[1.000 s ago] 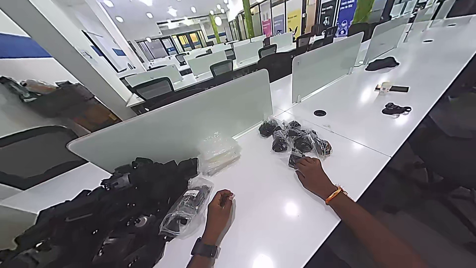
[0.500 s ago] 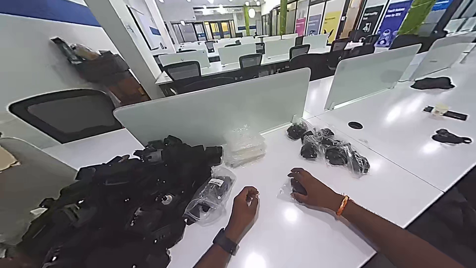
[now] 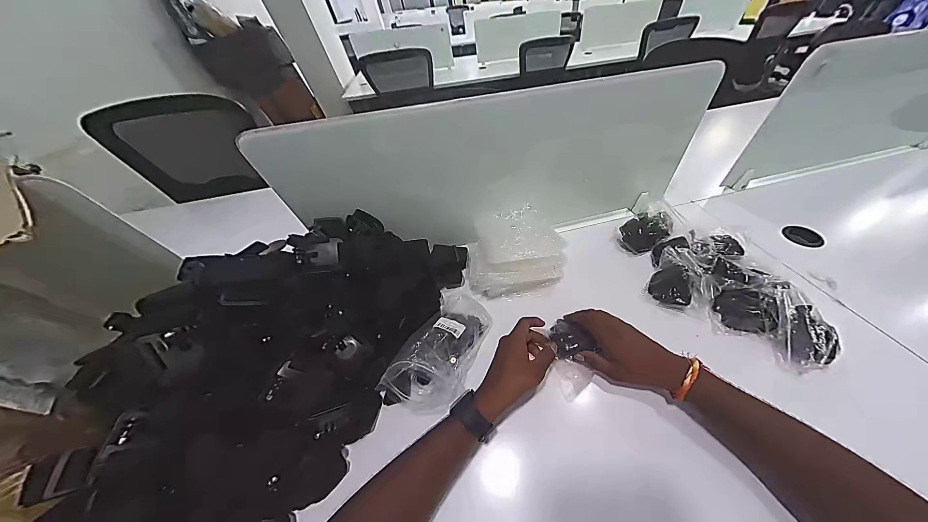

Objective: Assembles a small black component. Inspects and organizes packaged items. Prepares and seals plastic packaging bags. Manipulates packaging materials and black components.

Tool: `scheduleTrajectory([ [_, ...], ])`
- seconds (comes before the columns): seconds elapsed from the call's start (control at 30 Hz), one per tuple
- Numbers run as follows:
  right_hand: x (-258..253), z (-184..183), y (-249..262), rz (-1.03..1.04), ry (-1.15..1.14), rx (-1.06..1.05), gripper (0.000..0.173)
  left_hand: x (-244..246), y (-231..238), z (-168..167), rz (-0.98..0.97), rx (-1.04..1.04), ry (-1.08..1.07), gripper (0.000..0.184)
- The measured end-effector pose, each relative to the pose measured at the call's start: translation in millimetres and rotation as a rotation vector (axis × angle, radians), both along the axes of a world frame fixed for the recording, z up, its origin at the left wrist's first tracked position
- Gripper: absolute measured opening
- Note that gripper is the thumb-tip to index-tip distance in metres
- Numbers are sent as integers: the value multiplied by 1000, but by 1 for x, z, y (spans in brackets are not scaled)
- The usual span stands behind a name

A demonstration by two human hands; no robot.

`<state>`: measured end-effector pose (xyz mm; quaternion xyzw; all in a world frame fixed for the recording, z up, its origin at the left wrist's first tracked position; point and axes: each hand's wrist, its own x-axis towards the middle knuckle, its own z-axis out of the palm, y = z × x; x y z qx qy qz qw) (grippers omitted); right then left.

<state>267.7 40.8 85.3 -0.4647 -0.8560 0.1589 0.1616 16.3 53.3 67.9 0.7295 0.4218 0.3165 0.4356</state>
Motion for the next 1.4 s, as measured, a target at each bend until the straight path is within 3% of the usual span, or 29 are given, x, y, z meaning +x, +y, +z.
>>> scheduleTrajectory([
  [0.1,7,-19,2,113,314,20,57,-3,-1,-4,15,50,-69,47],
  [0.2,8,-23,1,120,433,4,58,-2,-2,-8,19,71,-118,49],
  [0.33,1,-20,-5,-142,399,-2,77,-4,-1,-10,-1,42,-222,53],
  [0.43,-7,-13,-9,-359,356,12,72,0,-4,-8,-85,-25,-370,68],
  [0.57,-11,-13,-14,-466,570,-82,66,8,-14,-8,-133,-37,-300,87],
  [0.7,-22,-11,-21,-410,775,-155,64,8,-14,-6,-30,-58,-282,64],
  [0.8,-31,-12,-30,-342,610,4,65,7,-13,-7,2,-85,-311,58],
  [0.97,-33,-10,-33,-142,141,489,33,7,-16,-1,178,-125,-261,46],
  [1.07,-33,-15,-29,-99,-50,488,33,8,-15,-1,169,-147,-287,49],
  [1.17,-30,-19,-24,-33,-77,447,30,9,-16,-3,135,-110,-309,50],
  [1.3,-30,-15,-26,-28,113,418,23,11,-21,-6,120,92,-248,46],
  [1.4,-29,-16,-28,-82,188,420,20,12,-21,-3,109,65,-307,43],
])
